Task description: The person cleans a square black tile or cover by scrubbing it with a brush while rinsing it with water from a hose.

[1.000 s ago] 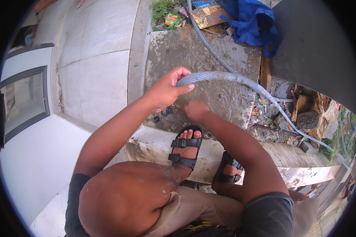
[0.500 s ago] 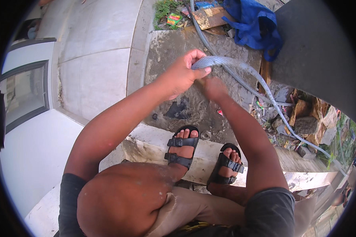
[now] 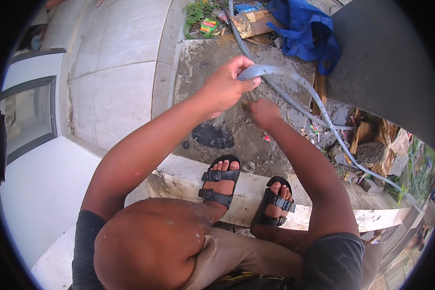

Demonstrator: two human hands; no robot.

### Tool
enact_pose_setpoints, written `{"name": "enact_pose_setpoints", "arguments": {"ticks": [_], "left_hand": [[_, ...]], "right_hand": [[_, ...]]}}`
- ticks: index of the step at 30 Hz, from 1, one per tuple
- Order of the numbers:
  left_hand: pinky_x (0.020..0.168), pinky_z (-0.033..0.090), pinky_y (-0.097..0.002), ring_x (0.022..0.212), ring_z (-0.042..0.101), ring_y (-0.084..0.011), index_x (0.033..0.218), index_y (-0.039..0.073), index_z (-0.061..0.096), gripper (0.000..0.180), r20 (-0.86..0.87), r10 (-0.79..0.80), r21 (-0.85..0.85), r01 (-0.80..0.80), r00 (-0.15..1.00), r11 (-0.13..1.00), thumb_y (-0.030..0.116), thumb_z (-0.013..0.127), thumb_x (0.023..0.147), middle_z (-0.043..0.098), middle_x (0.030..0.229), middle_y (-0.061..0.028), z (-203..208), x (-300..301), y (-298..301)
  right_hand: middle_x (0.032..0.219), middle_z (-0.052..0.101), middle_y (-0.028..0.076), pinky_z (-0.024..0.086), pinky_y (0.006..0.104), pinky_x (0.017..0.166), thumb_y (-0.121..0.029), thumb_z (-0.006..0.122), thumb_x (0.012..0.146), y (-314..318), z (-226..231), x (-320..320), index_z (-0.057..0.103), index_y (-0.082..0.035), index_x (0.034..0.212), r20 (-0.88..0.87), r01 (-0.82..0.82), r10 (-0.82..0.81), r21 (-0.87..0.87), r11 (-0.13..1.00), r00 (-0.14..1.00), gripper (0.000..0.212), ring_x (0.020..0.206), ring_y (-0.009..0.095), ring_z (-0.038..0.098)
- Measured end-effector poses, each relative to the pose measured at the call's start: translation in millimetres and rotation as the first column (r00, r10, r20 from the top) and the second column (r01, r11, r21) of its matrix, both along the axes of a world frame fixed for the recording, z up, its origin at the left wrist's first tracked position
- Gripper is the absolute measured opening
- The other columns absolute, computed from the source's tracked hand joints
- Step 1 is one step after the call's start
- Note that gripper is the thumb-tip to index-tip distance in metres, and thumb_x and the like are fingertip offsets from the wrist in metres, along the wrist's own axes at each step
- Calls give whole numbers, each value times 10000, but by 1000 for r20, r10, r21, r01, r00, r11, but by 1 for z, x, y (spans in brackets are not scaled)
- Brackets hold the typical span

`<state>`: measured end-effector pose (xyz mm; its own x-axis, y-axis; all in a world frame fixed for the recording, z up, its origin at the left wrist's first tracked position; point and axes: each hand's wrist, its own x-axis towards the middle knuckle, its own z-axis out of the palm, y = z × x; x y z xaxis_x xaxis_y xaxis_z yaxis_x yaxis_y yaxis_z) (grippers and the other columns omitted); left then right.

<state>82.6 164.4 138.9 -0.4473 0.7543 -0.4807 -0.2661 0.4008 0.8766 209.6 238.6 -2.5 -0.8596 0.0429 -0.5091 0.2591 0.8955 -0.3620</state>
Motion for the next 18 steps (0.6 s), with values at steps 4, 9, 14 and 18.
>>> {"name": "enact_pose_setpoints", "arguments": {"ticks": [4,9,14,18], "left_hand": [[841,422,-279,905,525,-94,1063,55,568,184,59,11,108,-18,998,994,66,683,920,589,962,0,5,20,24],[821,473,-353,913,606,-189,1047,38,590,232,-198,-32,126,57,980,990,112,723,872,637,977,-77,5,9,33],[826,463,-321,907,579,-142,1062,40,568,224,-225,-21,189,65,974,980,96,709,897,621,958,-48,12,25,46],[829,454,-292,890,541,-98,1060,43,552,219,-146,-40,219,72,988,973,75,707,908,595,949,-20,12,26,45]], "right_hand": [[943,725,198,578,468,776,-153,573,868,-6,-53,12,723,-48,966,-156,134,-136,-21,991,978,208,884,344,722],[937,730,188,585,441,736,-173,562,870,-30,-30,-14,727,-54,927,-319,204,-213,-62,977,924,211,855,340,725],[1257,638,179,420,496,1039,-279,538,955,-2,-8,-3,632,-100,1246,-43,224,-231,-125,966,972,355,1215,365,569],[1351,589,173,385,487,1092,-330,495,985,-8,-7,-7,583,-126,1331,-151,282,-340,-311,908,928,411,1293,375,507]]}}
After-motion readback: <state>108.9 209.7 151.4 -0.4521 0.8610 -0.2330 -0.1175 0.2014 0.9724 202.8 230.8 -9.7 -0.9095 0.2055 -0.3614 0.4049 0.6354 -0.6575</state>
